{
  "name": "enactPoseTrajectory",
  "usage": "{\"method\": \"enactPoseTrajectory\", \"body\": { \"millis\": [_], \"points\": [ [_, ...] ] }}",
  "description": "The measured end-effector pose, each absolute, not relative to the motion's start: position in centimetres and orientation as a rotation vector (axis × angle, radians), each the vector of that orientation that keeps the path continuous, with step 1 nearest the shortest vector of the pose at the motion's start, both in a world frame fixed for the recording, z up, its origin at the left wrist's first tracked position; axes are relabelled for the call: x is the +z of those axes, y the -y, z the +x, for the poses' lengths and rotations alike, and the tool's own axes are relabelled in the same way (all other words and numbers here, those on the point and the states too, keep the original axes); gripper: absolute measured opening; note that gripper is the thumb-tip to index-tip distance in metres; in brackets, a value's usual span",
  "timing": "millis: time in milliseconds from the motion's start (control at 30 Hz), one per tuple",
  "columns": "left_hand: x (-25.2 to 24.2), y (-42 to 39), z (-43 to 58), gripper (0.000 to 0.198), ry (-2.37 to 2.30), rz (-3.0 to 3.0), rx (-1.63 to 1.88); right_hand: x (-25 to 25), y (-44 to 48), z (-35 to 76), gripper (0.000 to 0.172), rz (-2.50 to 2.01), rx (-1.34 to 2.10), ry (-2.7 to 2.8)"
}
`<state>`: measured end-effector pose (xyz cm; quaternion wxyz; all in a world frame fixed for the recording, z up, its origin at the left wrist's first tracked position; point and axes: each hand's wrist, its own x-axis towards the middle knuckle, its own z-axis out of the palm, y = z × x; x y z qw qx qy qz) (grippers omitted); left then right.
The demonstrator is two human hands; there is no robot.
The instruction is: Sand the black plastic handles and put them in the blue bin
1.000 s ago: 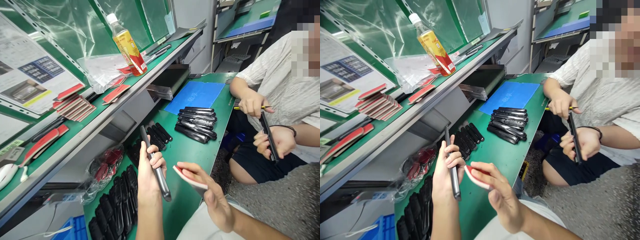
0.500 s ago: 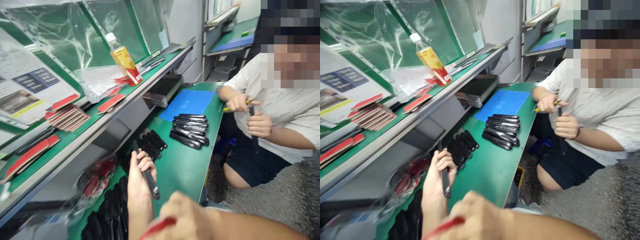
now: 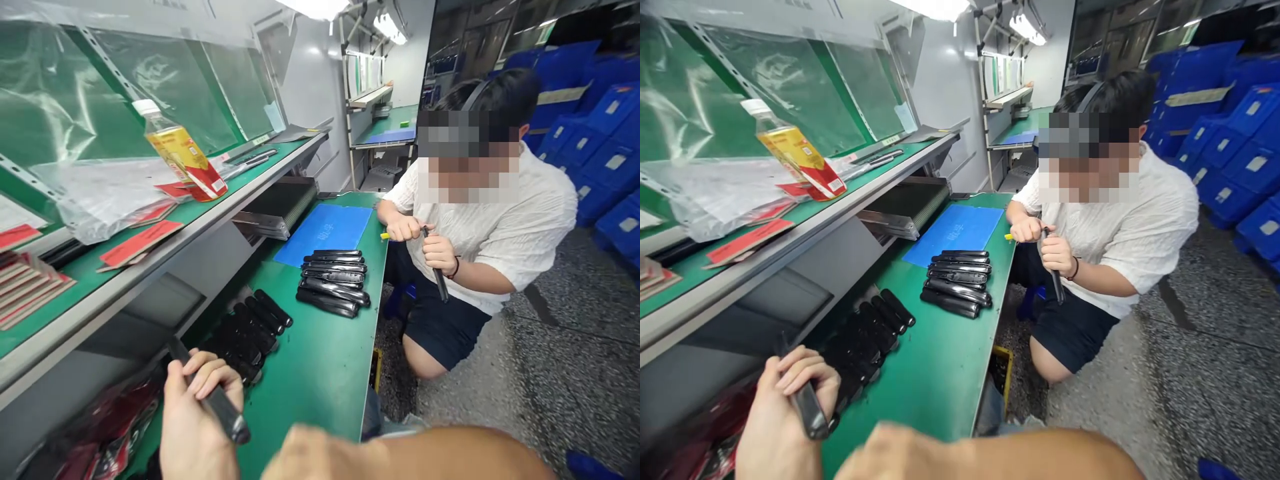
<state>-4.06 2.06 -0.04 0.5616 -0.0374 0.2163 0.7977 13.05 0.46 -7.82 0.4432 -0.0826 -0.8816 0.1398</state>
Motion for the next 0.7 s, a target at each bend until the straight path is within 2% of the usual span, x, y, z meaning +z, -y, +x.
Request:
{"method": "enactPoseTrajectory", "body": {
  "millis": [100, 233, 267, 333, 400, 700],
  "points": [
    [0.6, -2.1, -4.9, 0.020, -0.431, -0.083, 1.989, -6.6, 0.2, 15.2, 0.042, -0.109, 0.787, 1.955],
    [1.3, -2.0, -4.6, 0.018, -0.389, -0.066, 2.045, -6.1, -0.3, 17.1, 0.071, -0.377, 1.549, 1.351],
    [1.4, -2.0, -4.4, 0.018, -0.378, -0.069, 2.054, -6.2, -0.4, 17.2, 0.074, -0.434, 1.756, 1.165],
    [1.5, -2.1, -3.9, 0.019, -0.373, -0.063, 2.068, -6.4, -0.7, 17.0, 0.069, -0.478, 2.012, 0.941],
    [1.6, -2.2, -3.4, 0.021, -0.375, -0.045, 2.068, -6.4, -0.8, 16.7, 0.062, -0.478, 2.093, 0.879],
    [2.1, -2.0, -1.8, 0.024, -0.305, -0.038, 2.005, -3.0, -0.4, 14.8, 0.066, -0.182, 2.197, 0.868]
  ]
}}
